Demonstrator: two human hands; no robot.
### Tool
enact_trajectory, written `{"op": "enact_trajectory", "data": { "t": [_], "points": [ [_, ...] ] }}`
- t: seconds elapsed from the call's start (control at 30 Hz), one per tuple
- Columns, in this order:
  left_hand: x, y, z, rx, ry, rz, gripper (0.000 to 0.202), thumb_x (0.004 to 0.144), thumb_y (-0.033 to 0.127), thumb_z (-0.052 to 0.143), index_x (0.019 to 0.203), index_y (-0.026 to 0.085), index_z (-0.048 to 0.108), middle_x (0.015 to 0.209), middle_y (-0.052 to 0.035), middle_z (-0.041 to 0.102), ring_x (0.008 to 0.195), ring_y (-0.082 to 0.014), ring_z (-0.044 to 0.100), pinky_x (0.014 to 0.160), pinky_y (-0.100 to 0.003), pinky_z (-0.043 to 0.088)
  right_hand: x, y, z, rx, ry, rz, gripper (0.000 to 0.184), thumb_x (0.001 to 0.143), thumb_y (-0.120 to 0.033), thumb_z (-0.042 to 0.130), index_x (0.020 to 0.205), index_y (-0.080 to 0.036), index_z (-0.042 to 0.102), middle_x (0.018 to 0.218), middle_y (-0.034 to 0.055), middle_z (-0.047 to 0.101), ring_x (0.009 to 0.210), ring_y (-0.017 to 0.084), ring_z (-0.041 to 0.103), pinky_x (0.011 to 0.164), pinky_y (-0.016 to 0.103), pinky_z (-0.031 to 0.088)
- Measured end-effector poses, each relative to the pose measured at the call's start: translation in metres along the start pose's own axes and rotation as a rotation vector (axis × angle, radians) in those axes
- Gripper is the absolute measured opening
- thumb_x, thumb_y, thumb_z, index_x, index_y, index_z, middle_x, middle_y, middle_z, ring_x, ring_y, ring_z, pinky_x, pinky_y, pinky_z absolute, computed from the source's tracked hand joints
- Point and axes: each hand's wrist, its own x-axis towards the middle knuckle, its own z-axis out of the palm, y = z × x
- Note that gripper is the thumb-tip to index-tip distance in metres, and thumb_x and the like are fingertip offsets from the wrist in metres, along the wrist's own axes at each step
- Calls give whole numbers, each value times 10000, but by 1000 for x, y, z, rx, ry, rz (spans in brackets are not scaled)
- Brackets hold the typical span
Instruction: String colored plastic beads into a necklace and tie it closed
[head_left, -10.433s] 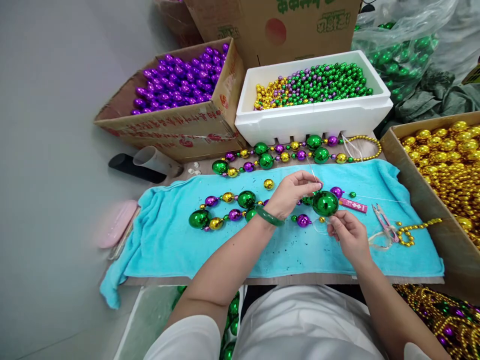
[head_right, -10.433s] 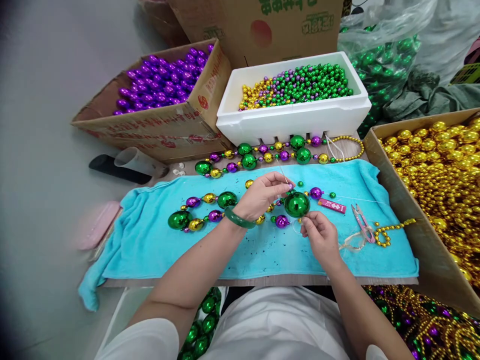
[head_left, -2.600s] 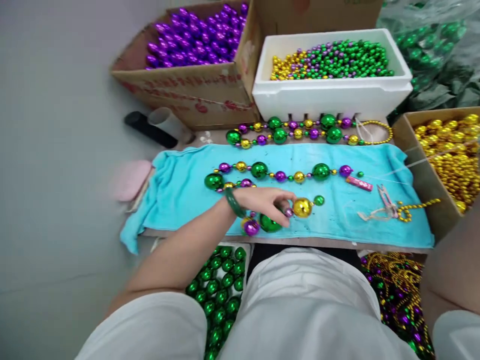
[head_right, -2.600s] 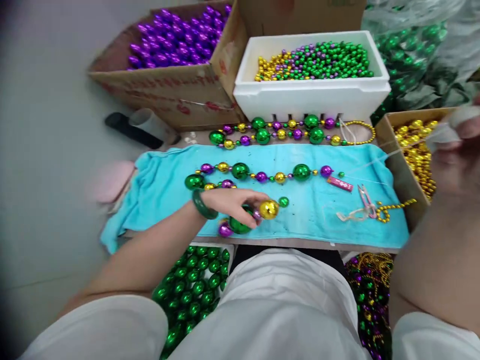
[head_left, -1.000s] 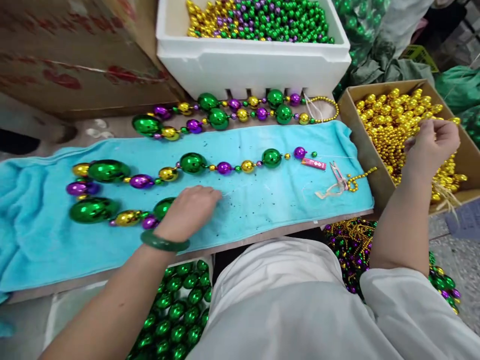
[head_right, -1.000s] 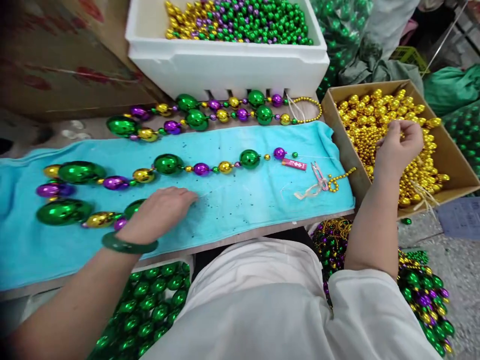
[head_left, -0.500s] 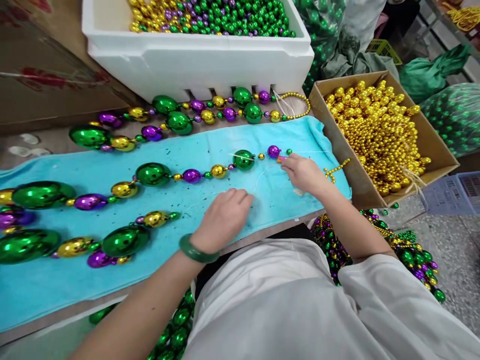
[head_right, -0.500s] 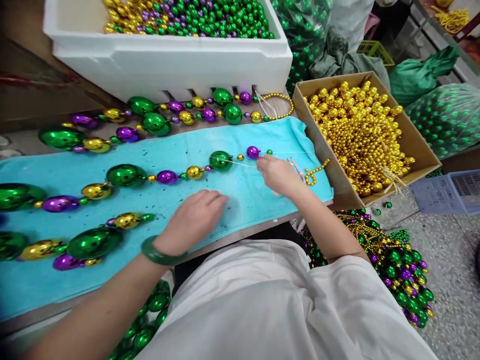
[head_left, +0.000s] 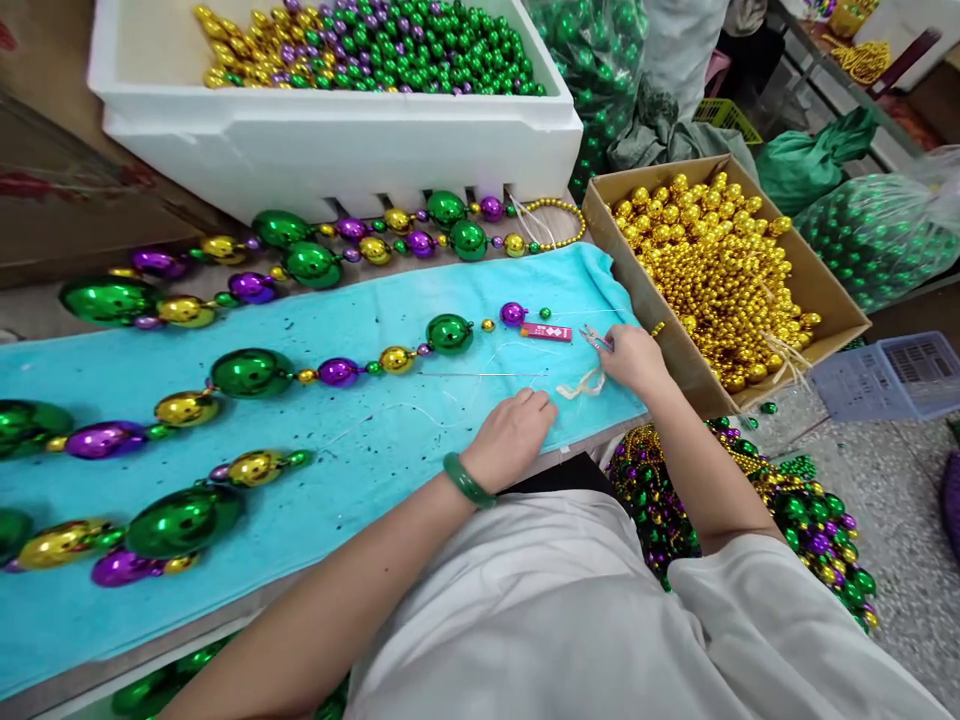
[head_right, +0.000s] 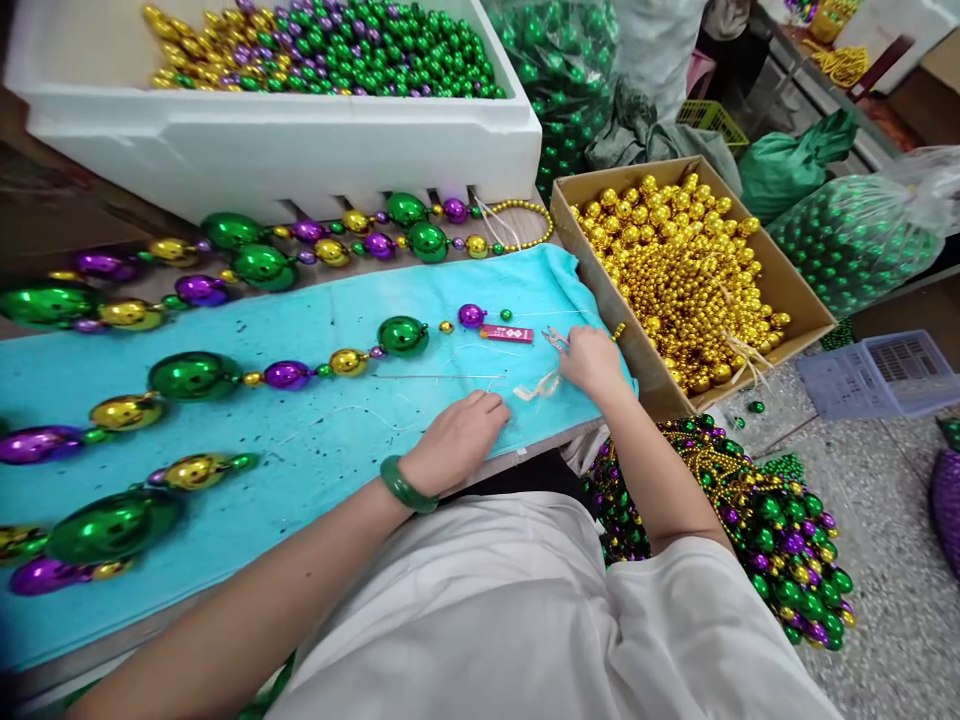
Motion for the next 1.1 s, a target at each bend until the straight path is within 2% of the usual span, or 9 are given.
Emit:
{"op": "enact_trajectory", "data": {
  "t": [0.17, 0.27, 0.37, 0.53, 0.6, 0.7, 0.8, 0.9, 1.1],
  "points": [
    [-5, -6, -12, -211, 7, -112, 205, 925, 142, 355, 909, 161, 559, 858, -60, 601, 841, -204, 522, 755, -335, 435, 3, 13, -1, 270, 31, -7, 218, 765, -278, 557, 923, -144, 624, 894, 102, 663, 857, 235, 608, 738, 321, 457],
    [-10, -12, -14, -318, 51, -141, 202, 933, 176, 356, 933, 160, 557, 880, -58, 617, 854, -195, 534, 785, -339, 444, 3, 32, -3, 686, 90, 10, 195, 742, -294, 569, 886, -167, 600, 716, 15, 610, 675, 167, 588, 640, 285, 459],
    [-13, -13, -11, -349, 75, -126, 183, 920, 234, 436, 1028, 155, 562, 969, -71, 631, 911, -201, 544, 826, -353, 453, 1, 45, -4, 1189, 162, 4, 148, 741, -301, 565, 834, -190, 535, 718, -6, 587, 652, 139, 586, 627, 279, 478],
    [-12, -4, -15, -158, -58, -113, 182, 908, 184, 439, 895, 156, 619, 878, -77, 610, 867, -219, 532, 767, -343, 458, -8, 46, -17, 1699, 106, 1, 178, 749, -314, 558, 852, -233, 438, 743, -28, 556, 674, 127, 601, 650, 296, 521],
    [-10, -2, -24, -51, -77, -116, 212, 906, 149, 411, 835, 156, 611, 846, -81, 593, 844, -222, 525, 722, -334, 453, -14, 44, -28, 1749, 75, -5, 204, 744, -328, 572, 873, -241, 440, 691, -52, 497, 578, 103, 541, 548, 249, 493],
    [-9, -4, -44, 126, -68, -165, 205, 868, 72, 411, 834, 141, 601, 840, -99, 578, 834, -234, 519, 663, -331, 437, -24, 45, -45, 1767, 73, -55, 239, 734, -356, 602, 889, -242, 460, 630, -77, 397, 433, 67, 363, 350, 177, 286],
    [-8, -8, -67, 187, -6, -173, 220, 859, 57, 408, 800, 139, 603, 823, -103, 565, 813, -233, 510, 641, -334, 424, -35, 44, -55, 1734, 166, -99, 284, 695, -338, 687, 746, -234, 428, 581, -89, 329, 401, 51, 259, 322, 175, 158],
    [-4, -6, -94, 36, 158, -101, 217, 911, 151, 410, 846, 159, 617, 819, -72, 568, 793, -206, 510, 687, -333, 435, -47, 28, -61, 1594, 226, -123, 313, 760, -367, 672, 655, -223, 414, 564, -73, 391, 406, 52, 287, 336, 189, 201],
    [9, 7, -147, -227, 566, -1, 198, 930, 239, 452, 879, 177, 633, 802, -26, 563, 801, -159, 540, 732, -314, 447, -59, -18, -93, 1215, -74, -477, 168, 740, -356, 698, 736, -194, 652, 594, -37, 515, 537, 82, 428, 509, 234, 369]
  ]
}}
